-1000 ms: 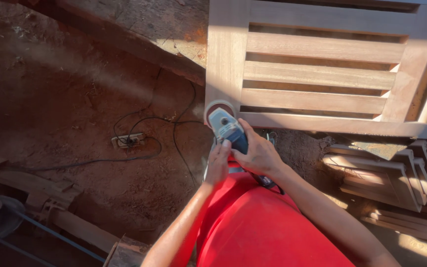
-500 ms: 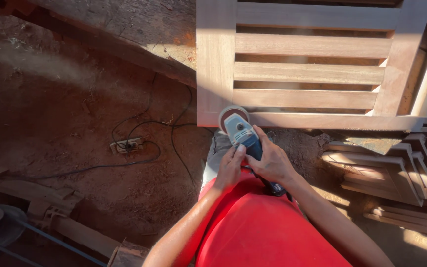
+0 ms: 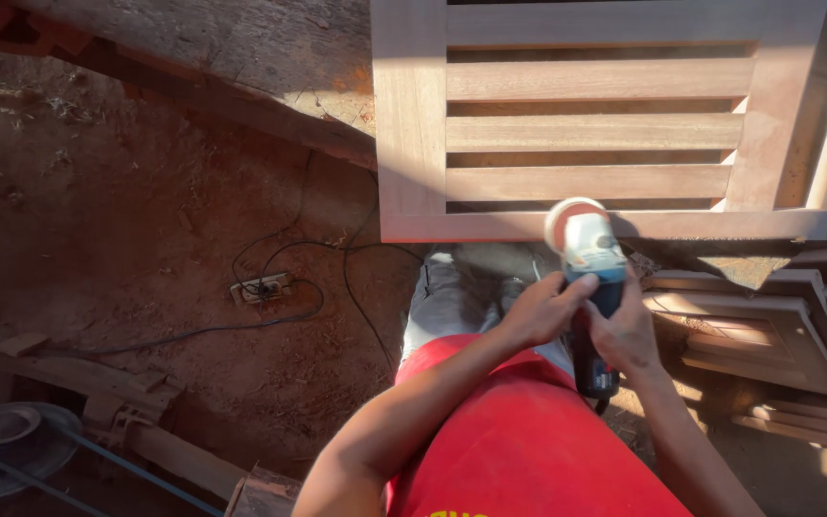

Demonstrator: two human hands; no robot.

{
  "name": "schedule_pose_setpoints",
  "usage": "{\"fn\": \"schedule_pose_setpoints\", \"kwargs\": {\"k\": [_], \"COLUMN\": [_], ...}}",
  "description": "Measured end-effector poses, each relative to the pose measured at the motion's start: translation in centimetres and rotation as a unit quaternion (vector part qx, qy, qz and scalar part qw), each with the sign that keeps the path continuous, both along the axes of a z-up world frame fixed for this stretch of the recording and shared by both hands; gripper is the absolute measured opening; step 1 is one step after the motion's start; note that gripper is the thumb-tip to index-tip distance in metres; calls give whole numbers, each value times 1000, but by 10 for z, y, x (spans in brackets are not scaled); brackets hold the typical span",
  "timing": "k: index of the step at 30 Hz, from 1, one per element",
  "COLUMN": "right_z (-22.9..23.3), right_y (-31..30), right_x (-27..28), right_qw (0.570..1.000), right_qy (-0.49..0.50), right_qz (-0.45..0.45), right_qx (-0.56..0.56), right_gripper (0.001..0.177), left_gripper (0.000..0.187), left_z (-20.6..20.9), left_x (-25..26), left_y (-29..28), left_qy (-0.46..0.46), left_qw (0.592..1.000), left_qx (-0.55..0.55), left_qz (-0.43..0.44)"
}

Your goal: The person uses an electric sander to smooth the surface of a wooden frame. They move the sander across the slats and edges, then flip the frame over to sand the other side.

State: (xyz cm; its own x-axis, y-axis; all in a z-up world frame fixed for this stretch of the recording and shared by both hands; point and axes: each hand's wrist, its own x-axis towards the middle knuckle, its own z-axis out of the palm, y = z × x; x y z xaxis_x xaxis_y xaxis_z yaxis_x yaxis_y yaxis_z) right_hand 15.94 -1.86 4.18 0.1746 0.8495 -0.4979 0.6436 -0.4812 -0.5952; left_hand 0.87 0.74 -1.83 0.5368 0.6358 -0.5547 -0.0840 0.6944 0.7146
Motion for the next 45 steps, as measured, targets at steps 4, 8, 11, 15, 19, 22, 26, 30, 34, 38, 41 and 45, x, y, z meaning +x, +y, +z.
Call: {"fn": "schedule_pose_setpoints", "kwargs": {"k": [4, 8, 11, 15, 19, 22, 26, 30, 34, 38, 41, 45], "right_z": [-15, -11, -10, -12, -10, -11, -13, -13, -17, -15, -17, -19], "right_y": [-17, -4, 7, 15, 28, 35, 44, 54, 60, 68, 72, 78], "right_x": [28, 10, -12, -35, -59, -75, -95, -114, -128, -142, -150, -161], "right_qw": [996, 999, 999, 997, 992, 989, 985, 981, 977, 974, 972, 968], "right_qy": [41, 19, 12, 28, 34, 24, 27, 21, 14, 11, 9, 12], "right_qz": [-17, -11, 6, 69, 118, 144, 168, 188, 207, 220, 227, 245], "right_qx": [74, 30, -41, -27, -14, -22, -30, -42, -48, -49, -63, -52], "right_gripper": [72, 77, 82, 82, 82, 84, 86, 88, 88, 88, 90, 91], "left_gripper": [64, 60, 55, 46, 40, 38, 40, 40, 39, 39, 40, 42], "left_z": [12, 7, -2, -13, -15, -23, -34, -29, -17, -18, -28, -32], "left_x": [12, -2, -21, -43, -63, -73, -87, -105, -123, -134, -139, -150], "left_y": [2, -5, -14, -26, -30, -35, -37, -31, -24, -23, -24, -21], "left_qy": [33, 25, 16, -13, -50, -53, -59, -38, -53, -83, -86, -20], "left_qw": [995, 1000, 999, 993, 982, 974, 966, 963, 958, 948, 947, 956], "left_qx": [88, 11, -35, -63, -76, -81, -94, -66, -84, -103, -83, -52], "left_qz": [-43, -16, 26, 94, 164, 202, 234, 258, 270, 290, 300, 289]}}
